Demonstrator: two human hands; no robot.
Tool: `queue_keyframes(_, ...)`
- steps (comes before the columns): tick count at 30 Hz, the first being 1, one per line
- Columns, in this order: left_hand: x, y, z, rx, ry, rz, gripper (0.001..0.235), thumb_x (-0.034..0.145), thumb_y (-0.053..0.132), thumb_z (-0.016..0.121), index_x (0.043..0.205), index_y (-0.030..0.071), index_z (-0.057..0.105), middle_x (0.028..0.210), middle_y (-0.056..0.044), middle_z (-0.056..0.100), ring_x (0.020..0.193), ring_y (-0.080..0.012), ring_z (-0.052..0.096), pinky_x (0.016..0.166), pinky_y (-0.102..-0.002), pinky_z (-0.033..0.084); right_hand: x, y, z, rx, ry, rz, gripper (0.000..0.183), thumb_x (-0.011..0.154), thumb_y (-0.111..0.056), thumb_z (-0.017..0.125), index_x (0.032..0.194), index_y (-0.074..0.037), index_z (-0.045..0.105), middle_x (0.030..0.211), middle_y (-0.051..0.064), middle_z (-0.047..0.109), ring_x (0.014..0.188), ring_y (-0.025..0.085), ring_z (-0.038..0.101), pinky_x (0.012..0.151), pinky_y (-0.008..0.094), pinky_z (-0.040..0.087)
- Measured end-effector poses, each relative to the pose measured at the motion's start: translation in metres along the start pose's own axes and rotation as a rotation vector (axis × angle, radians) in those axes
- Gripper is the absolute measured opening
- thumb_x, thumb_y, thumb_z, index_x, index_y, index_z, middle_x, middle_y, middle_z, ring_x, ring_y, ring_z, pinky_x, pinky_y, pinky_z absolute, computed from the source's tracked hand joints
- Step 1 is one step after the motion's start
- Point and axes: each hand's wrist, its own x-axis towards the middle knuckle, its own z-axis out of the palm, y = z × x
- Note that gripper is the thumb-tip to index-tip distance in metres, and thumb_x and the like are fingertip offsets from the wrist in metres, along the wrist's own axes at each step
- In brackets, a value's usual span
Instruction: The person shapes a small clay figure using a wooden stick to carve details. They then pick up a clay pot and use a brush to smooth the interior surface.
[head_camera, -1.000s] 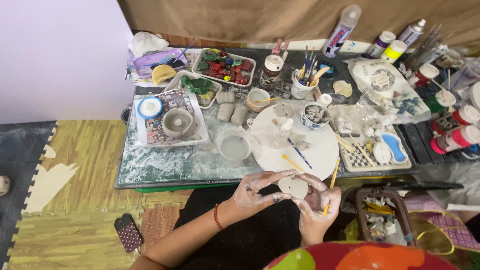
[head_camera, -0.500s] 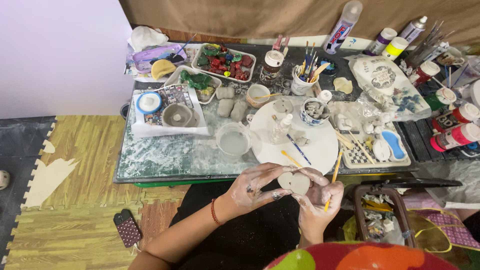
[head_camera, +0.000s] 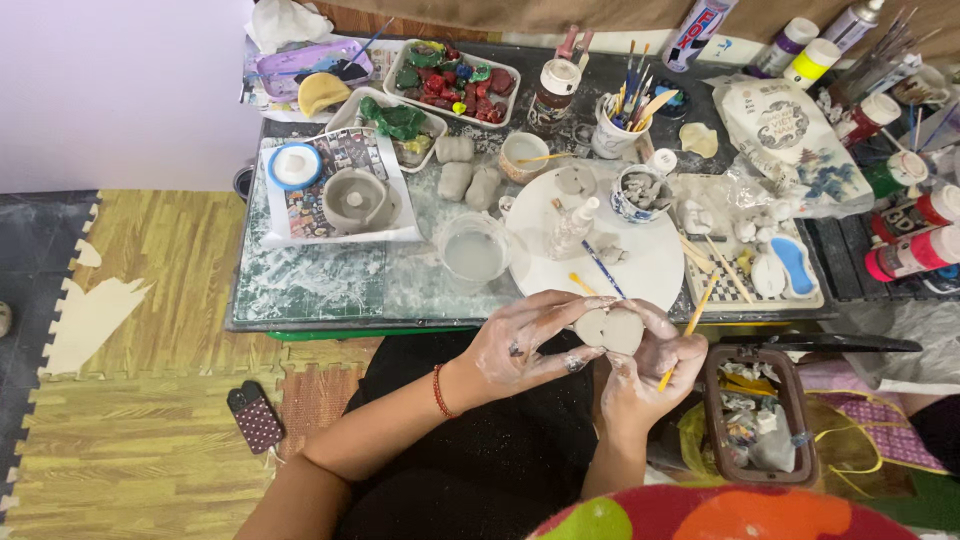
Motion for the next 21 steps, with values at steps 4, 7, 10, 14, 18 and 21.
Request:
queue_keyframes(4,-0.008,0.011,0.009,-0.531,-0.043,-0.209,0.063,0.098,0.023,0.075,0.152,0.005,0.049,0.129,-0.012,0.069,0.116,-0.0239,0.072,0.102,-0.038,0.060,0.015,-0.005,-0.003,-0.046,-0.102,-0.021,0.050,0.100,-0.032,0.080,0.104,-0.012,0.034,0.124,0.028,0.069,0.125,0.030,0.062,0.113,0.040,0.049)
queue_keyframes(7,-0.008,0.013,0.016,-1.142,0.006,-0.461,0.057,0.100,0.022,0.069,0.148,0.000,0.047,0.136,-0.005,0.066,0.115,-0.0210,0.071,0.100,-0.040,0.062,0.024,-0.016,-0.011,-0.165,-0.235,0.030,0.047,0.104,-0.038,0.073,0.102,-0.012,0.034,0.120,0.025,0.070,0.138,0.033,0.056,0.120,0.043,0.045)
queue_keyframes(10,-0.008,0.007,0.016,-1.253,0.010,-0.592,0.052,0.100,0.018,0.066,0.144,-0.004,0.047,0.136,-0.005,0.065,0.113,-0.0185,0.070,0.099,-0.040,0.062,0.029,-0.026,-0.012,-0.132,-0.307,0.097,0.043,0.105,-0.033,0.071,0.103,-0.012,0.034,0.124,0.025,0.067,0.137,0.036,0.051,0.121,0.050,0.045)
queue_keyframes(14,-0.024,-0.010,0.024,-1.110,-0.046,-0.709,0.046,0.103,0.010,0.066,0.142,-0.010,0.051,0.116,-0.016,0.068,0.100,-0.0215,0.073,0.094,-0.041,0.062,0.028,-0.038,-0.011,-0.133,-0.398,0.179,0.040,0.102,-0.028,0.070,0.105,-0.008,0.036,0.127,0.026,0.064,0.139,0.038,0.049,0.116,0.052,0.046)
queue_keyframes(18,-0.049,-0.030,0.033,-1.169,-0.013,-0.710,0.041,0.102,0.002,0.067,0.141,-0.009,0.056,0.112,-0.019,0.072,0.098,-0.0212,0.072,0.092,-0.035,0.058,0.017,-0.028,-0.008,-0.254,-0.419,0.095,0.031,0.113,-0.033,0.056,0.102,-0.013,0.035,0.122,0.026,0.068,0.132,0.038,0.057,0.117,0.051,0.046)
queue_keyframes(21,-0.063,-0.040,0.039,-1.309,0.052,-0.722,0.037,0.098,0.000,0.066,0.134,-0.008,0.058,0.120,-0.016,0.072,0.107,-0.0202,0.073,0.100,-0.035,0.059,0.009,-0.007,-0.016,-0.050,-0.134,0.051,0.042,0.119,-0.050,0.036,0.103,-0.011,0.044,0.109,0.023,0.072,0.108,0.035,0.068,0.103,0.050,0.054)
